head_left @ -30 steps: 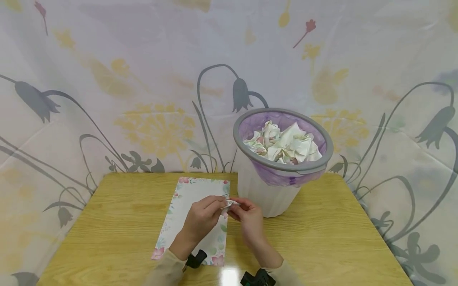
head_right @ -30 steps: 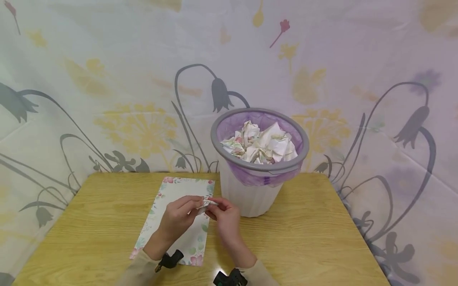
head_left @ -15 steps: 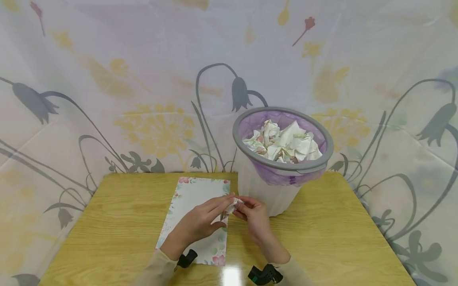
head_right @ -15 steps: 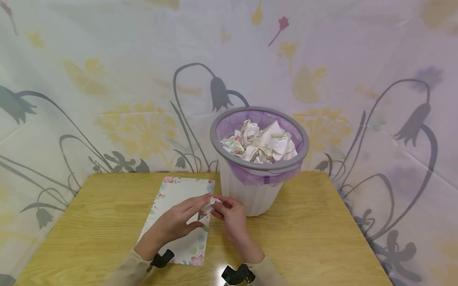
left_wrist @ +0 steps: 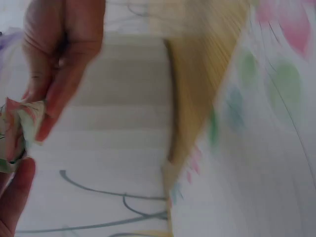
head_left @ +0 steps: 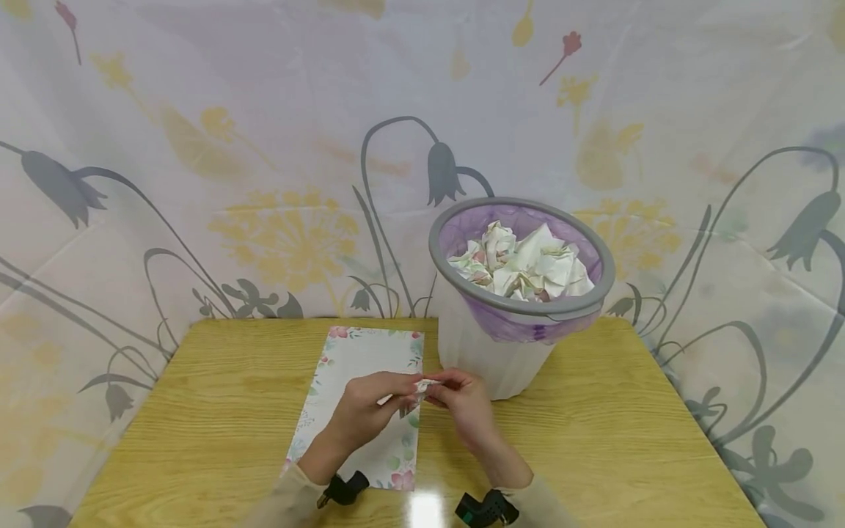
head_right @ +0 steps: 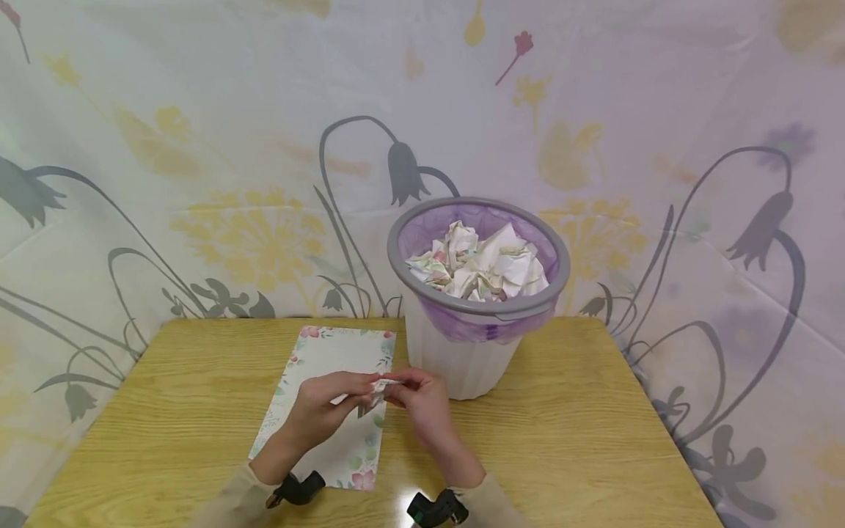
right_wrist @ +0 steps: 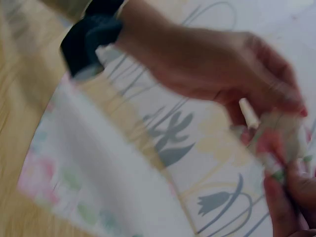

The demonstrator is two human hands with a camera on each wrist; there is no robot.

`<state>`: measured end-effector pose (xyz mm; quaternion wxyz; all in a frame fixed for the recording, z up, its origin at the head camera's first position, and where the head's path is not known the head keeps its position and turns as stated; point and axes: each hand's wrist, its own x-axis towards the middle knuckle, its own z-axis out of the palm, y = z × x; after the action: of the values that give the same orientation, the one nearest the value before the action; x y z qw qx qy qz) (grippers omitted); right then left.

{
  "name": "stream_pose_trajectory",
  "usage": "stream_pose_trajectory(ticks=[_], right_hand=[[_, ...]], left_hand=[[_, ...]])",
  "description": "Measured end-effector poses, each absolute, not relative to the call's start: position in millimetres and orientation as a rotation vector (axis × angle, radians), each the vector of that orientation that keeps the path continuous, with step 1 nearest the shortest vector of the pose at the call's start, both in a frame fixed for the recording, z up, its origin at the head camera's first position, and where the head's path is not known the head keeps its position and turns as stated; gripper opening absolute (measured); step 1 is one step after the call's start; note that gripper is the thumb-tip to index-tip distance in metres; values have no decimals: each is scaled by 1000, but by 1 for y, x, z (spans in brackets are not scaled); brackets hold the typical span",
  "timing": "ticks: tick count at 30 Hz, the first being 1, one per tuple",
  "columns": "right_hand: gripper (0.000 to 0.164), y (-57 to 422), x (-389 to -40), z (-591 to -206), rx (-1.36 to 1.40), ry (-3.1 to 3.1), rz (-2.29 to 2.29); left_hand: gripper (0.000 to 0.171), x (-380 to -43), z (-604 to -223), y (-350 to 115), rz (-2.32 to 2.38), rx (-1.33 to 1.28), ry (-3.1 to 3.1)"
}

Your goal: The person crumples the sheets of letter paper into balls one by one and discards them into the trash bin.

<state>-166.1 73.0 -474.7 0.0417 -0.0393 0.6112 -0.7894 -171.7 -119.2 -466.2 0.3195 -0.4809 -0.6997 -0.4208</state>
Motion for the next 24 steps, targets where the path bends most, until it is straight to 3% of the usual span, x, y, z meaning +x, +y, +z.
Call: stream_pose_trajectory(ticks=[6, 9, 14, 18, 24], right_hand=[[15, 74, -167, -479, -160, 1903, -2462], [13, 78, -168, -479, -248, 1941, -2471], [15, 85, -168, -479, -589, 1969, -2483], [13, 88, -170, -480, -820, 1948, -2507], [15, 89, -170, -480, -907, 2079, -2430]], left_hand=[[19, -172, -463, -116, -1287, -1233, -1846], [17, -170, -463, -116, -1625, -1205, -1926], [30, -165, -463, -120, -2233, -869, -2107], [35, -163, -459, -122, -2312, -723, -2294], [31, -160, -456, -118, -2219, -559, -2335]])
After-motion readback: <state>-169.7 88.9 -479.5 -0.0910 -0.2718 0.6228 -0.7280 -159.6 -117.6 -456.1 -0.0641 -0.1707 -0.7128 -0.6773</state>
